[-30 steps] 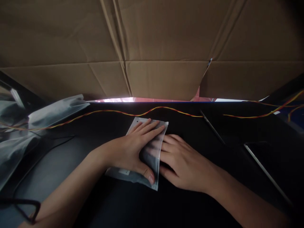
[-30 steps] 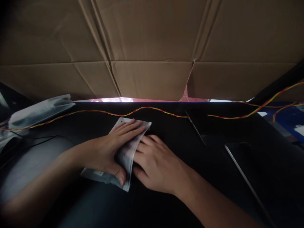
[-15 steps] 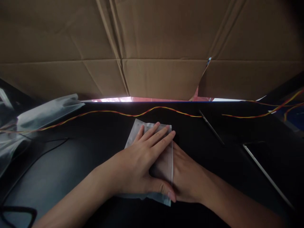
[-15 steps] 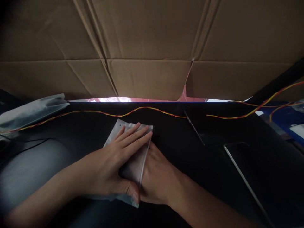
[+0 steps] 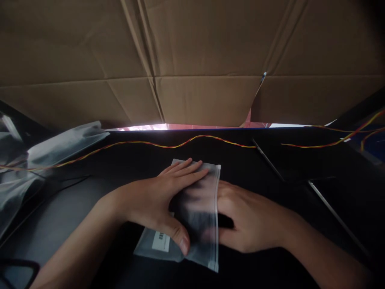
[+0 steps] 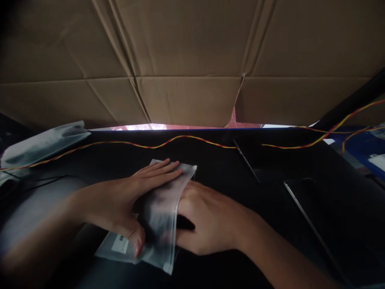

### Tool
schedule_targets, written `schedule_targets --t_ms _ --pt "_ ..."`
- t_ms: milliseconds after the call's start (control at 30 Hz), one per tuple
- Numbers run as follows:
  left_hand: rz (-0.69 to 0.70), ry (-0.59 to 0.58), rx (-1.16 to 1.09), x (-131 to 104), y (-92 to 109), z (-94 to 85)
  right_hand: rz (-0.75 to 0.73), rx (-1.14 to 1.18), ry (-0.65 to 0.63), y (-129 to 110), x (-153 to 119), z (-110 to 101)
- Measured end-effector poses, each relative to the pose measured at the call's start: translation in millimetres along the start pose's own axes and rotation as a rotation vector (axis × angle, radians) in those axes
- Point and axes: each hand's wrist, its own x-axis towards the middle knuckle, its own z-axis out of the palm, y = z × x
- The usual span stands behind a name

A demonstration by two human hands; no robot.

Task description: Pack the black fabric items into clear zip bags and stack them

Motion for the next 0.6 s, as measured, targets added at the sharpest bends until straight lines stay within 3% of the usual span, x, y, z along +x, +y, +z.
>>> schedule_targets --t_ms 133,300,367,433,600 --pt "-0.105 -0.035 0.033 -3.4 0.9 -3.4 0.020 -0.109 0.003 12.4 -5.2 -0.3" --pt "-0.118 -0.005 0.080 -0.2 5.8 2.0 0.038 -0.193 0.131 15.1 2.8 38.1" --pt "-0.117 0.003 0.085 -0.4 7.4 2.6 0.050 -0.164 0.209 11.5 6.0 44.1" --pt "-0.133 -0.010 0.084 -2.0 7.6 1.6 0.042 -0.110 0.205 9.3 6.0 36.6" --pt "-0.154 0.006 0.096 -7.9 -1.8 -1.9 0.083 0.054 0.004 18.3 -7.4 -13.3"
